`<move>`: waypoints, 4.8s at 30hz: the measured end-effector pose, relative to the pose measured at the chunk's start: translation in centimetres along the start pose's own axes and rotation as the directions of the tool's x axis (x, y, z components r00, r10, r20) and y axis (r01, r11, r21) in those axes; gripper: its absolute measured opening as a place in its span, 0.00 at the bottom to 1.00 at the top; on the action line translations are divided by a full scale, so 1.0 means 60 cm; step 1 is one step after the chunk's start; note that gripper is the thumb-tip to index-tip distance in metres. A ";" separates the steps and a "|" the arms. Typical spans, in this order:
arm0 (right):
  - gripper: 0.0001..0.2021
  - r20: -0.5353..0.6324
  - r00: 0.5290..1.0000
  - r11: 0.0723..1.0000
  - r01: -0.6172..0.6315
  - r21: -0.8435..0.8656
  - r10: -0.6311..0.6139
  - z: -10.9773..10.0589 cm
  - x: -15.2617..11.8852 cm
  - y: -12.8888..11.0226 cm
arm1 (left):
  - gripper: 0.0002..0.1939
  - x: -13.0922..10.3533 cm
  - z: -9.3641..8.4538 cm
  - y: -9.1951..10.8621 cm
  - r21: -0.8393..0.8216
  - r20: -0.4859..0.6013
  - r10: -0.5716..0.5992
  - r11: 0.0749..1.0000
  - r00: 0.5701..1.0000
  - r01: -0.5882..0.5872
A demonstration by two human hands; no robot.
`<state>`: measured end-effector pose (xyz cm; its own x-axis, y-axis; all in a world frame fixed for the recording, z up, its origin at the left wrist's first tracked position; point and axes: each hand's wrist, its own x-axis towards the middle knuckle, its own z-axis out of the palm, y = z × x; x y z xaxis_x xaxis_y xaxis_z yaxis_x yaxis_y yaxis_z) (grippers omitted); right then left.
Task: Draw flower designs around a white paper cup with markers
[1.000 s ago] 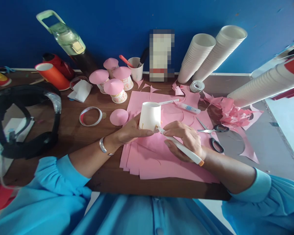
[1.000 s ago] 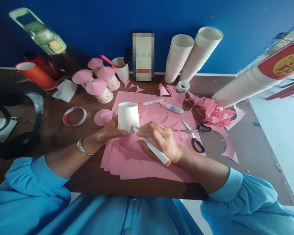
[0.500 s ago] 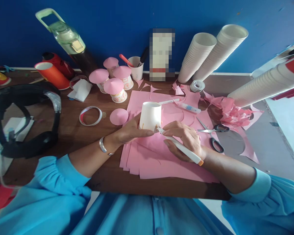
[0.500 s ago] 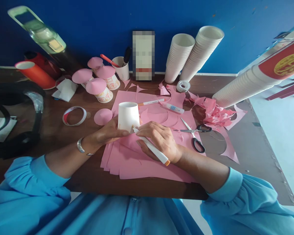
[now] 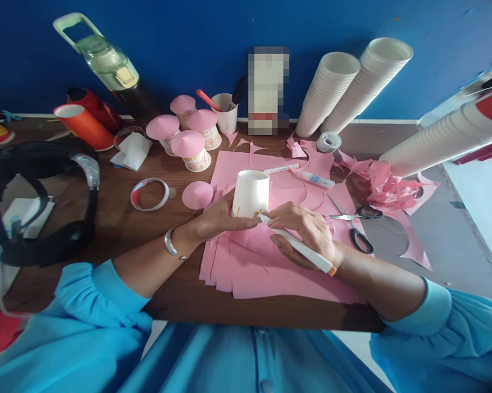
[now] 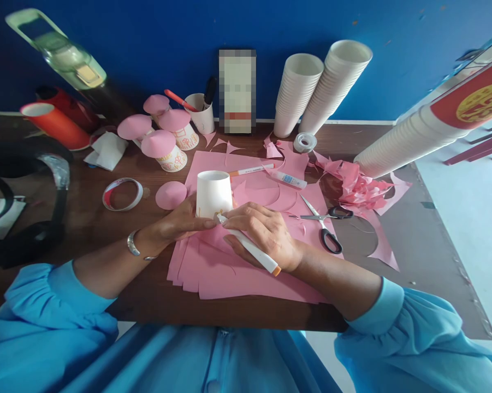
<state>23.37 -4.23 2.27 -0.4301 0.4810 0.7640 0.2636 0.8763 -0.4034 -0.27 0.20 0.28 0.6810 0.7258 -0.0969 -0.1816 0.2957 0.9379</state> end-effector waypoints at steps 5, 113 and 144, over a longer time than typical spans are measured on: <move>0.14 -0.006 0.999 0.999 -0.037 -0.001 0.037 0.001 -0.003 -0.001 | 0.32 0.002 -0.002 -0.004 0.010 0.000 0.011 1.000 1.000 -0.011; 0.13 -0.116 0.985 0.991 -0.130 -0.031 0.126 0.008 -0.007 -0.009 | 0.26 -0.001 0.000 0.000 -0.045 0.041 0.040 0.998 0.998 -0.038; 0.10 -0.071 0.993 0.994 -0.100 -0.037 0.097 0.004 0.004 -0.014 | 0.32 0.001 -0.004 -0.003 -0.033 0.014 0.058 0.998 0.998 -0.057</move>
<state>22.82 -4.82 2.67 -0.3405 0.5607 0.7548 0.3366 0.8222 -0.4590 -0.36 0.32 0.03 0.6793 0.7329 -0.0381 -0.2436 0.2742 0.9303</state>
